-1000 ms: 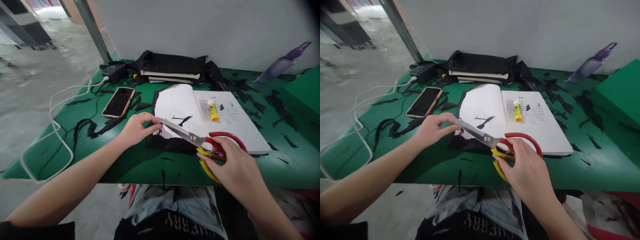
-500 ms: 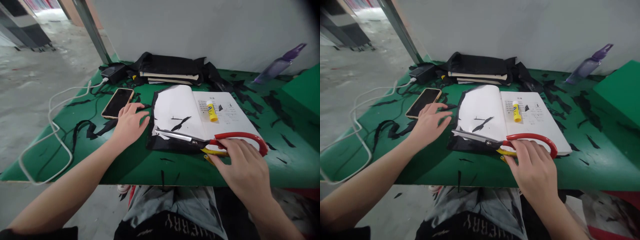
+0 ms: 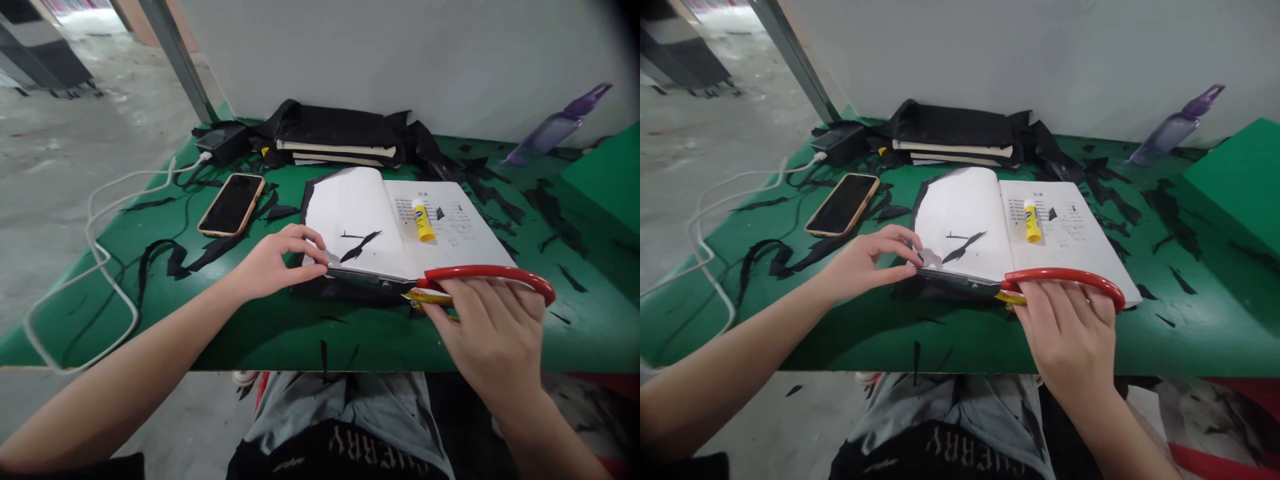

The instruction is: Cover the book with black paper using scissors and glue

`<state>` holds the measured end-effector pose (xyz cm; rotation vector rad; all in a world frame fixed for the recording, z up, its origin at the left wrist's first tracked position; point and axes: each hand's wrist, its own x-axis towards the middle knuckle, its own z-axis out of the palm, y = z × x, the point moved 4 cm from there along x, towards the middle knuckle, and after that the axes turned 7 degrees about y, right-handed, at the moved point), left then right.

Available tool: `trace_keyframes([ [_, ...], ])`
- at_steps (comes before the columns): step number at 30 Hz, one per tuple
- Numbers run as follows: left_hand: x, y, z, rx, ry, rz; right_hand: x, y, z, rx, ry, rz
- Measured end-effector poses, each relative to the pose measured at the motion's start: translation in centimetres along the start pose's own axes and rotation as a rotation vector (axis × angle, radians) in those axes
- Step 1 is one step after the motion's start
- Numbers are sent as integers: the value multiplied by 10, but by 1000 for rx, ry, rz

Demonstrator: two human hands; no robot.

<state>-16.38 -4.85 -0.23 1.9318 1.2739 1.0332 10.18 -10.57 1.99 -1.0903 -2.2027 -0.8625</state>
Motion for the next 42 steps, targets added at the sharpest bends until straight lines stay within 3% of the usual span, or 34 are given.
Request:
trace_keyframes([
  [8,1,-2,2,13,-34,-19,3,-2,-1,-2,-2,-32],
  [10,2,-5,-3,20,50,-50,3,-1,-1,0,-11,-17],
  [13,1,-10,-16,89,302,-123,2,3,0,-3,-27,20],
  [15,1,-10,-20,128,382,-141,1,5,0,-17,-22,32],
  [20,1,-7,-19,205,324,-51,-2,8,-1,-37,-5,25],
  [25,2,-14,-24,362,384,-28,-2,12,-3,-4,-30,98],
  [28,3,-18,-21,424,326,13,-5,16,-2,44,-66,215],
  [31,3,-20,-11,486,182,102,-12,21,0,71,-75,341],
  [35,1,-25,3,528,8,177,-20,25,-2,39,-21,372],
  [42,4,-30,10,490,-27,178,-34,31,-2,31,-104,423],
])
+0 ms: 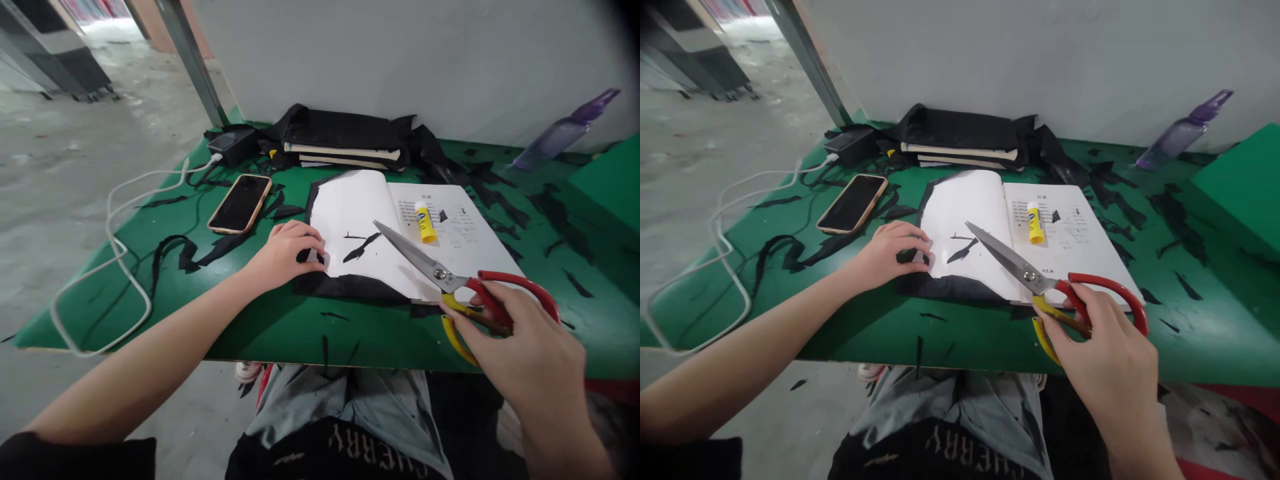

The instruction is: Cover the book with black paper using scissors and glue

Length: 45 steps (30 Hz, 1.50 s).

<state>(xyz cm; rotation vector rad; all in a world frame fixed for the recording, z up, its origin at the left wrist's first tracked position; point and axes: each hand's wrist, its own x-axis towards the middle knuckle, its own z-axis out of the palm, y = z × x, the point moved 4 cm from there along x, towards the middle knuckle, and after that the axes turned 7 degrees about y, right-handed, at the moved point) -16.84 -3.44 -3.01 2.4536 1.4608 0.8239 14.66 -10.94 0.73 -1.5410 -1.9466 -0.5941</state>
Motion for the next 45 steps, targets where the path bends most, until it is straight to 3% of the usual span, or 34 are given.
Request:
trace_keyframes([
  [9,3,-7,-5,84,220,-118,-2,2,2,13,-15,40],
  [17,-1,-2,-7,157,46,179,-4,3,4,24,-46,46],
  [26,0,10,-1,260,19,265,-6,3,6,22,-36,20],
  [30,-1,13,1,278,-19,262,-6,0,9,49,-84,-71],
  [41,-1,15,-2,198,-31,183,-12,-13,4,31,-310,-495],
  [45,1,12,-7,223,16,164,-13,-12,9,84,-370,-538],
])
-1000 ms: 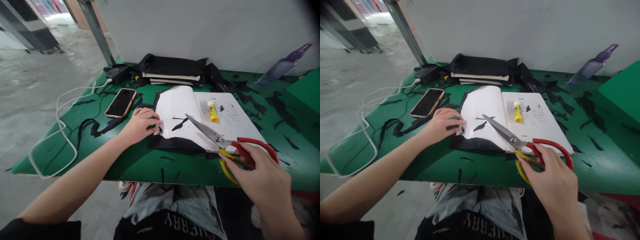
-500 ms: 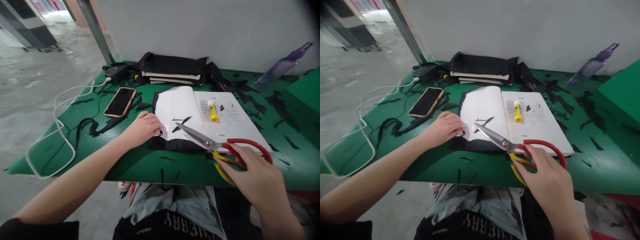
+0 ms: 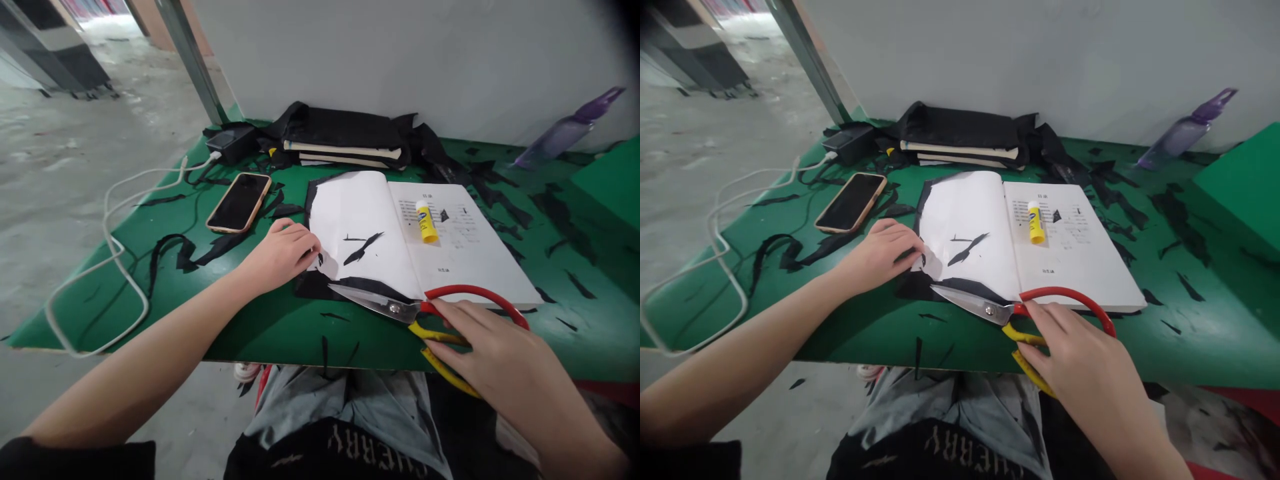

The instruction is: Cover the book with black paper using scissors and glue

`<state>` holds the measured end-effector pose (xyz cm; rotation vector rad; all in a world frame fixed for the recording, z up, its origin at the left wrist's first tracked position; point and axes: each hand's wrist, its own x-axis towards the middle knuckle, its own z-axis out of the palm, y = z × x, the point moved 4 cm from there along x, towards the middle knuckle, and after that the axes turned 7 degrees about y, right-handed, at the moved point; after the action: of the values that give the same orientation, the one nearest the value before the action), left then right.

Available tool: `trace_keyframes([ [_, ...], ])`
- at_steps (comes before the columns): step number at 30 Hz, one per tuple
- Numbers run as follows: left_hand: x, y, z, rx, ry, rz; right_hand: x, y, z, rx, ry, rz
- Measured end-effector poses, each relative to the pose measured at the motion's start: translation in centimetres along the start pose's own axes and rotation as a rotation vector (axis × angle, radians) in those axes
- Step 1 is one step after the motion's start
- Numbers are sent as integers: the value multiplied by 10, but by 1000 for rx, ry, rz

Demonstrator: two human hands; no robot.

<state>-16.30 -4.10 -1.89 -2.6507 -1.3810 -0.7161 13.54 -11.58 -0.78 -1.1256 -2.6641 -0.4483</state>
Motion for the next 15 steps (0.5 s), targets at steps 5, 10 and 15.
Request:
trace_keyframes([
  [5,-4,-20,-20,212,183,-202,-2,0,2,35,-17,111],
  [10,-15,-34,-35,300,311,-335,-1,-2,1,51,-17,80],
  [15,-18,-33,-30,370,275,-292,-1,-2,-1,57,-6,140],
])
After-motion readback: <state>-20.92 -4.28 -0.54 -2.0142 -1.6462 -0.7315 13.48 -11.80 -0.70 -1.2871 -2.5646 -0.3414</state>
